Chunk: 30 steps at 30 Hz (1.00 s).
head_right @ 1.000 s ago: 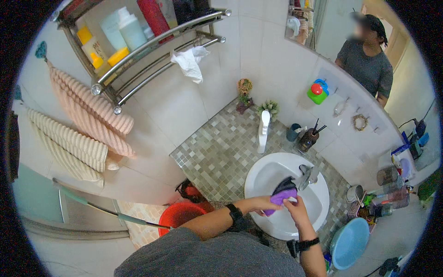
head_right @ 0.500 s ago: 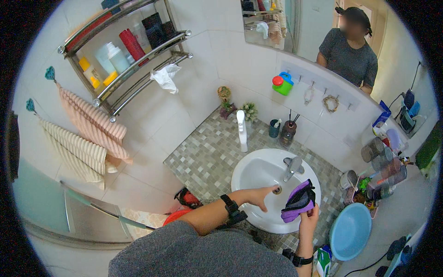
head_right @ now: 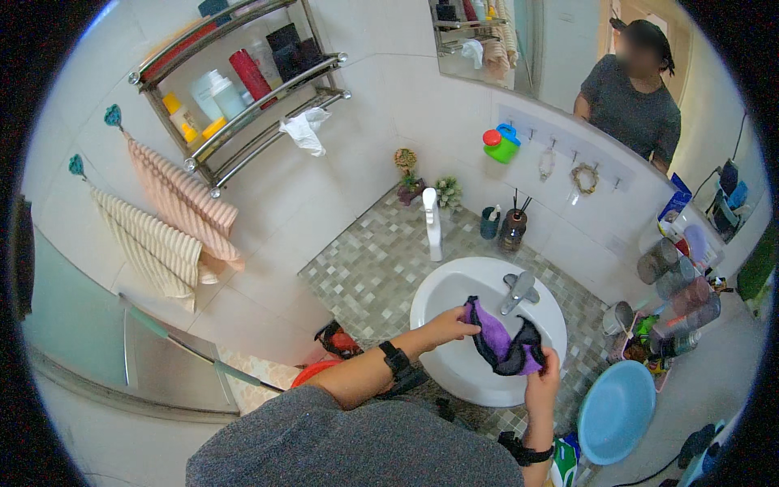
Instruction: Cleaning a bathroom sink area, wall switches, and mirror.
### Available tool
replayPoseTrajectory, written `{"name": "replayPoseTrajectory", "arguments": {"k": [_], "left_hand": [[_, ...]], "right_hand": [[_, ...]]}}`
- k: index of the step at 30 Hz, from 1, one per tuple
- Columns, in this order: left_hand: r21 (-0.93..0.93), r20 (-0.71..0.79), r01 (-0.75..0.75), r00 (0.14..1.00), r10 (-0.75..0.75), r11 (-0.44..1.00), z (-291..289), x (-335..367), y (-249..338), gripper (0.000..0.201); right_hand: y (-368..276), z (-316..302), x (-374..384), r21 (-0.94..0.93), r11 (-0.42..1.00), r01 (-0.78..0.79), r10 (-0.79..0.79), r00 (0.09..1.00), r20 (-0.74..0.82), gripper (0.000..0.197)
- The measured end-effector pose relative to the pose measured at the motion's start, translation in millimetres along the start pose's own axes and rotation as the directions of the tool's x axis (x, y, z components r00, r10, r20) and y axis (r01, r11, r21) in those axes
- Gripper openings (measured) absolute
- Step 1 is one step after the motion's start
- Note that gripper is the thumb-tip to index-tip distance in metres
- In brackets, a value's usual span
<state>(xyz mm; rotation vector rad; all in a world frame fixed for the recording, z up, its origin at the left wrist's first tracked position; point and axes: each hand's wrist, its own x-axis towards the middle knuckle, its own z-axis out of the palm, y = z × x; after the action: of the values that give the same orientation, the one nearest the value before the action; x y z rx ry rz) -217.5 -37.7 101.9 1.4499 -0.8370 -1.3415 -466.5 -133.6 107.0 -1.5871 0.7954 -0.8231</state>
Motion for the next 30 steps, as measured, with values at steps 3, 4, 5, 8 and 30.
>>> {"name": "replayPoseTrajectory", "arguments": {"k": [3, 4, 5, 8, 30], "left_hand": [[-0.079, -0.124, 0.152, 0.979, -0.161, 0.985, -11, -12, -4, 0.055], [-0.079, -0.124, 0.157, 0.978, -0.166, 0.984, -9, -13, -5, 0.055], [-0.058, -0.138, 0.197, 0.969, -0.203, 0.979, -7, -13, -6, 0.056], [0.080, -0.092, 0.274, 0.960, -0.266, 0.959, 1, -17, 2, 0.064], [0.016, -0.092, -0.223, 0.970, 0.223, 0.975, 52, -25, 59, 0.024]], "right_hand": [[-27, -5, 6, 0.098, 0.995, 0.029, -0.026, 0.999, -0.036, 0.029], [-30, -6, 8, 0.100, 0.995, 0.024, -0.021, 0.999, -0.037, 0.029], [-33, -6, 10, 0.152, 0.985, 0.076, -0.067, 0.996, -0.061, 0.031], [-39, -3, 19, 0.253, 0.960, 0.121, -0.109, 0.992, -0.060, 0.034], [-22, 11, 4, 0.333, 0.928, -0.165, 0.153, 0.986, 0.062, 0.023]]}}
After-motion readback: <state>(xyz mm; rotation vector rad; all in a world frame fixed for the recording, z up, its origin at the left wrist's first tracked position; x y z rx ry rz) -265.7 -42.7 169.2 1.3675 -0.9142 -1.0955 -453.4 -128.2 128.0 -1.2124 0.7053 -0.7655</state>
